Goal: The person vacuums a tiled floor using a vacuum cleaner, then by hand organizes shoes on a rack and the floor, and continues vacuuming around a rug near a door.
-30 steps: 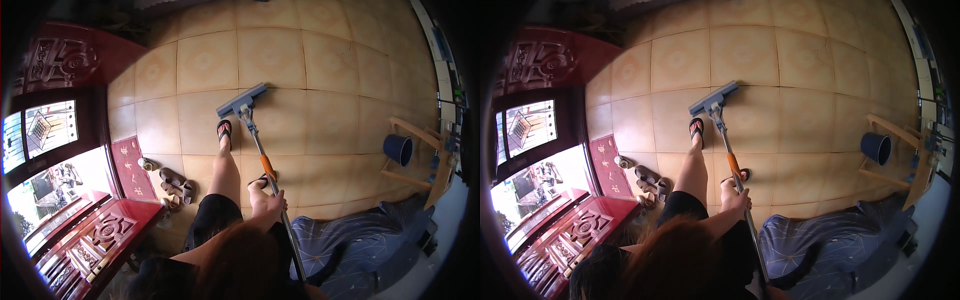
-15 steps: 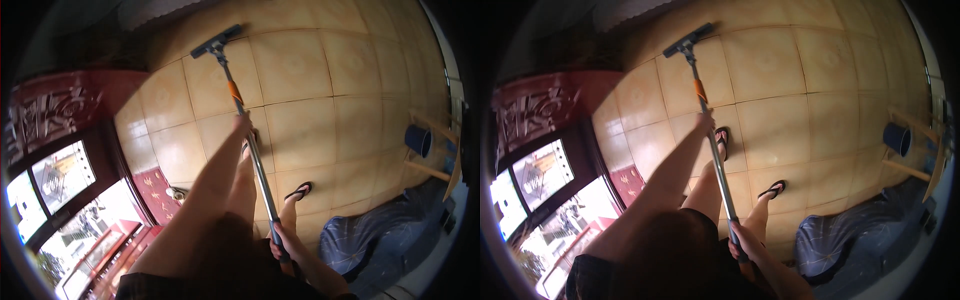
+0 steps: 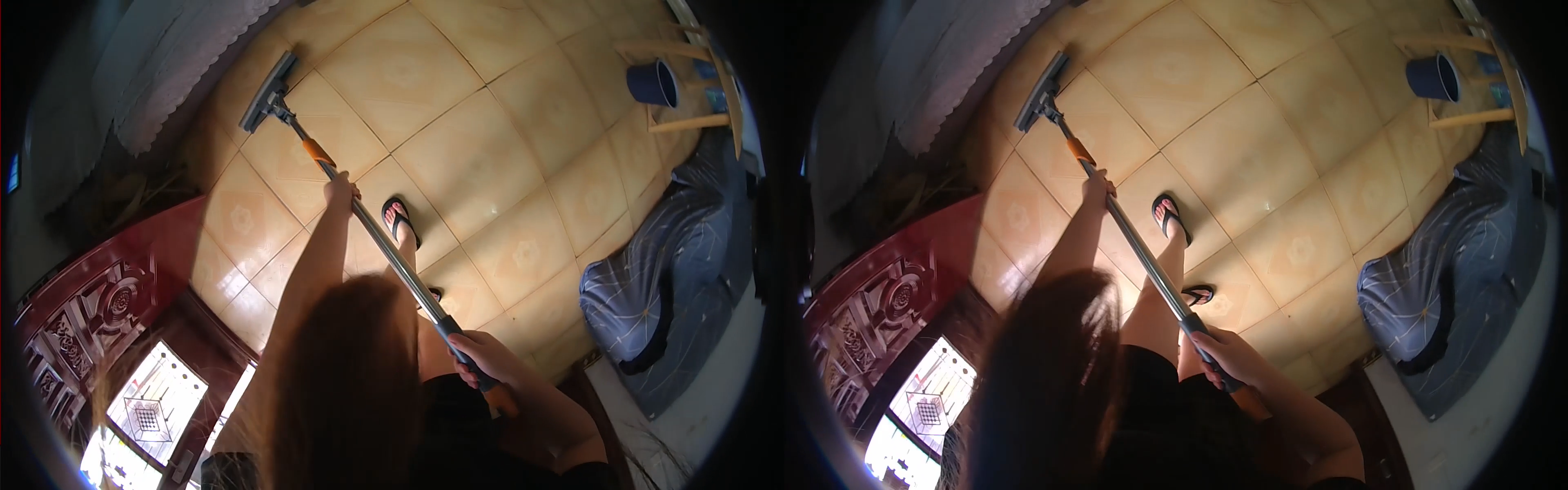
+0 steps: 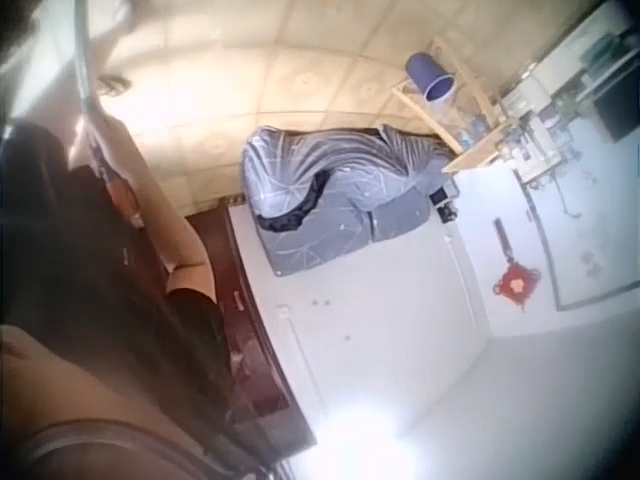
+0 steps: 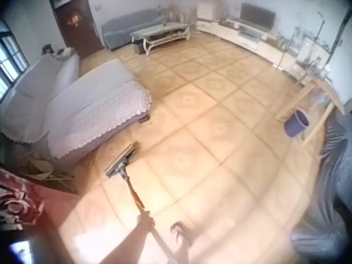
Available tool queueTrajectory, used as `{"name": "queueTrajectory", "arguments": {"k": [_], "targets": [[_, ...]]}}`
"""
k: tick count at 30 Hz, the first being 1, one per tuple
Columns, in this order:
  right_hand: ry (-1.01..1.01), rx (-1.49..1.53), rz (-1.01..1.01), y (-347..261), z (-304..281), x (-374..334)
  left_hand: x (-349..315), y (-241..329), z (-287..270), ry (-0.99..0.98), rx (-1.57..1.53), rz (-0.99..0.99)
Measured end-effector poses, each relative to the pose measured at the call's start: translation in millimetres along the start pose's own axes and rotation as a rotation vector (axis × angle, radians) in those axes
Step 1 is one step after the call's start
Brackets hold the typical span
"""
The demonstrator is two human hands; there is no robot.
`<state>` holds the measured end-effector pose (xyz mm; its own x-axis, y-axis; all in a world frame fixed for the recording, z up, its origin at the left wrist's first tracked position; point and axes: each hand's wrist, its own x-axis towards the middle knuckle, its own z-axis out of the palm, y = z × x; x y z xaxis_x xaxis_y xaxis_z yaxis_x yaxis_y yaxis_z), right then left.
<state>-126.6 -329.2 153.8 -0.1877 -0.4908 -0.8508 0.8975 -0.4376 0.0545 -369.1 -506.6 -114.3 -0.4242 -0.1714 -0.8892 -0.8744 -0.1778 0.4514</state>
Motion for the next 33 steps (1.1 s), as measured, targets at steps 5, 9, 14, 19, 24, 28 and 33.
{"name": "queueTrajectory", "arguments": {"k": [5, 9, 14, 19, 24, 28, 33], "targets": [[0.181, -0.004, 0.027, 114.9, -33.4, -42.4, -44.2, -122.2, -14.3, -0.044, 0.315, 0.121], [0.279, 0.237, 0.035, 263.1, -50.6, -97.7, -190.6, -205.1, 6.5, -0.063, 0.366, -0.127], [0.347, 0.376, 0.109, 457.9, -16.3, -156.7, -292.9, -347.6, -52.6, -0.124, 0.636, -0.240], [0.288, 0.575, 0.009, 516.5, 24.6, -166.0, -348.7, -376.4, -96.8, -0.300, 0.751, -0.322], [0.058, 0.906, -0.268, 490.8, 37.0, -119.4, -307.9, -328.8, -60.8, -0.323, 0.849, -0.176], [0.111, 0.909, -0.235, 407.1, 51.8, -89.6, -255.3, -291.6, -12.4, -0.346, 0.864, -0.128], [0.160, 0.655, -0.213, 252.5, 45.7, -47.3, -173.6, -204.4, 82.1, -0.431, 0.970, -0.060]]}}
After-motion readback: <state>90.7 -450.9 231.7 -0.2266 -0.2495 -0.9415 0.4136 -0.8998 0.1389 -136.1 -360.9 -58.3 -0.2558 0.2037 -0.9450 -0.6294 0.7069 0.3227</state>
